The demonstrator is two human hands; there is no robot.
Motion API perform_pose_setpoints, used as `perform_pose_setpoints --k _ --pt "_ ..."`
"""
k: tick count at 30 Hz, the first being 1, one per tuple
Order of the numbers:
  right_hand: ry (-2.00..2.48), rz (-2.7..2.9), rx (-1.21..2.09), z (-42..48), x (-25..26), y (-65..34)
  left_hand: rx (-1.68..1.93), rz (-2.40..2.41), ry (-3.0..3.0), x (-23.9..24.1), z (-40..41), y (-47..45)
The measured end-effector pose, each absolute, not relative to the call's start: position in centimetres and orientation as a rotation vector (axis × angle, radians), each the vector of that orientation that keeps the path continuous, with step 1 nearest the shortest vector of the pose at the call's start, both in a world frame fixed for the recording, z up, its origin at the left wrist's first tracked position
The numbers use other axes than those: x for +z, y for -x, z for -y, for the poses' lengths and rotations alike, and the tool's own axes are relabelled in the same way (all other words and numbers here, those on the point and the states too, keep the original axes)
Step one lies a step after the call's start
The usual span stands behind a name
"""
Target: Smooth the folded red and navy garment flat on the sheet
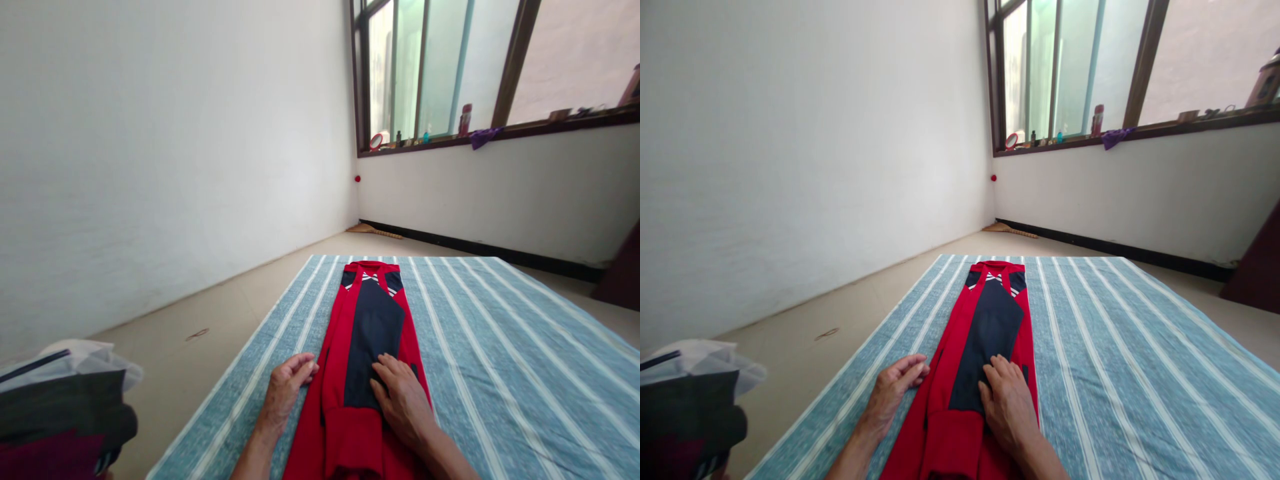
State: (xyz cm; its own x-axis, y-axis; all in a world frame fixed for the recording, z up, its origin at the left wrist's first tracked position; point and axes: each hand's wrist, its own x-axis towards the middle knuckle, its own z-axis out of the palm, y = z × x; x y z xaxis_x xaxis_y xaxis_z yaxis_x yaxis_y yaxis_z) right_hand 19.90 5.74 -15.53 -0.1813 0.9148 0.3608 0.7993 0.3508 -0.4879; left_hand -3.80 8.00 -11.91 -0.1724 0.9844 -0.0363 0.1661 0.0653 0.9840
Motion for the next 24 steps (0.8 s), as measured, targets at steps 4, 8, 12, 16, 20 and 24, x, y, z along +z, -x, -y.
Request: perform_pose_setpoints --k 4,8,12,16,20,24 --pt "1.489 2.016 0.26 -5.73 -15.54 -19.9 1.214 -1.495 -1.226 -11.82 -7.91 3.73" --pt "1.489 2.025 0.269 -5.7 -15.43 -19.94 1.215 -1.493 -1.221 -11.56 -7.74 3.65" --pt "1.485 2.019 0.271 -5.65 -15.32 -19.94 1.215 -1.5 -1.222 -11.5 -7.77 3.64" --pt "1.49 2.026 0.272 -5.67 -15.3 -19.91 1.205 -1.497 -1.227 -11.62 -7.88 3.65" --pt "1.487 2.032 0.262 -5.75 -15.37 -19.91 1.207 -1.498 -1.226 -11.64 -7.85 3.62" --pt "1.482 2.037 0.256 -5.8 -15.54 -19.93 1.213 -1.495 -1.23 -11.48 -7.74 3.57"
